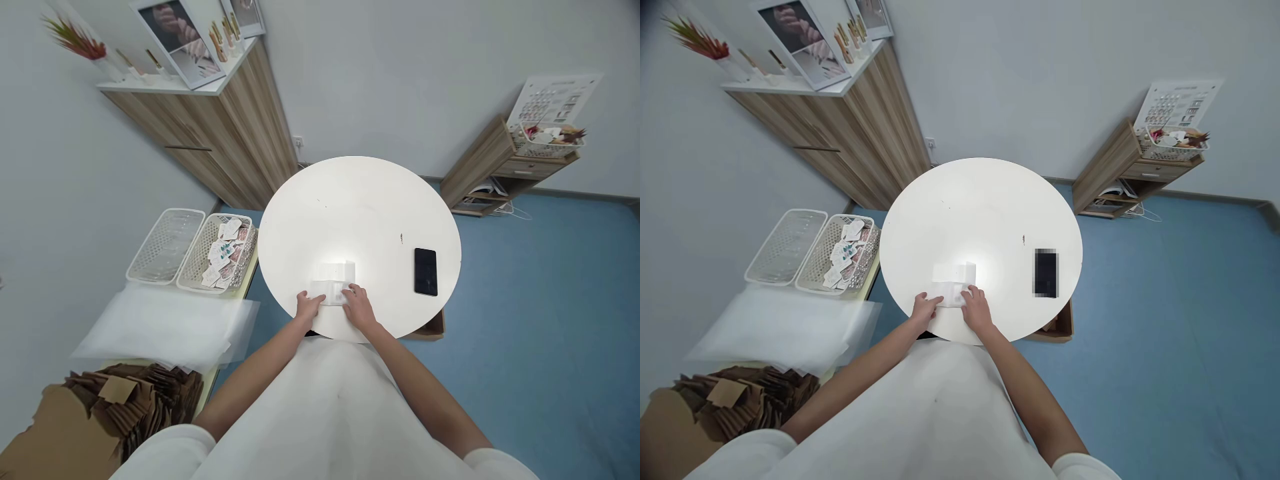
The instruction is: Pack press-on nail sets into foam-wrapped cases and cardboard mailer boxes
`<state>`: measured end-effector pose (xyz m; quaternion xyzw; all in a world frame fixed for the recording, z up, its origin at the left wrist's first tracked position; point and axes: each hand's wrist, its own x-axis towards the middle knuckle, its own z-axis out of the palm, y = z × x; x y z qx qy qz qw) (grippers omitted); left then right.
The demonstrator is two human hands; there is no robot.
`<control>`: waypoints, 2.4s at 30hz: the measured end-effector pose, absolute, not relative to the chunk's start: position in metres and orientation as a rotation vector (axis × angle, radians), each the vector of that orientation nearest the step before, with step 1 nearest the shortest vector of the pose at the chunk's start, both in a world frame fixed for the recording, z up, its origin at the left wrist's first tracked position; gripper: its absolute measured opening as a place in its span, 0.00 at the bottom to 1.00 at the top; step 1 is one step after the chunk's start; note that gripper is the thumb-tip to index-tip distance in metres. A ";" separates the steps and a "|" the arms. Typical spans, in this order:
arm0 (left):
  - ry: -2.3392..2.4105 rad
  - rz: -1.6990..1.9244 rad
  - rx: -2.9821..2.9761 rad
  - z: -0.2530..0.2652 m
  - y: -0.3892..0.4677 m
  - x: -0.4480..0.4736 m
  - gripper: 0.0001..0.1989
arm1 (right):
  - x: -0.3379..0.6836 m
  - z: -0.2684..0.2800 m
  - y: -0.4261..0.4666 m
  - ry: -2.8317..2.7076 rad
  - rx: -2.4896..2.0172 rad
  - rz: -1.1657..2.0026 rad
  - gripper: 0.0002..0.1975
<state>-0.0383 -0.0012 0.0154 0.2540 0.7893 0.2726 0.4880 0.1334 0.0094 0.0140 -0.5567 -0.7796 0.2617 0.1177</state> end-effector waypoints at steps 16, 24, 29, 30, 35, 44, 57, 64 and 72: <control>1.586 0.429 1.488 0.030 0.017 0.010 0.05 | 0.140 0.012 0.012 -1.954 -1.618 1.036 0.27; 1.558 0.309 1.722 0.034 0.010 0.003 0.14 | 0.136 0.003 0.017 -1.521 -1.707 1.166 0.19; 1.535 0.278 1.836 0.032 0.006 -0.007 0.16 | 0.131 -0.001 0.017 -1.557 -1.742 1.060 0.14; 1.547 0.284 1.880 0.031 0.005 -0.009 0.17 | 0.131 -0.001 0.017 -1.588 -1.748 1.020 0.14; 1.524 0.200 2.088 0.033 0.006 -0.016 0.20 | 0.131 0.000 0.012 -1.985 -1.660 0.720 0.13; 1.390 0.150 2.049 0.033 0.013 -0.028 0.28 | 0.154 0.011 0.012 -2.559 -1.186 0.679 0.22; 1.346 0.219 1.891 0.041 0.022 -0.027 0.25 | 0.149 0.026 0.016 -2.476 -1.289 0.914 0.19; 1.473 0.329 1.645 0.033 0.021 -0.028 0.15 | 0.152 0.025 0.022 -2.154 -1.375 1.165 0.14; 1.694 0.455 1.339 0.021 0.034 -0.024 0.18 | 0.137 0.009 0.048 -1.724 -1.803 1.160 0.19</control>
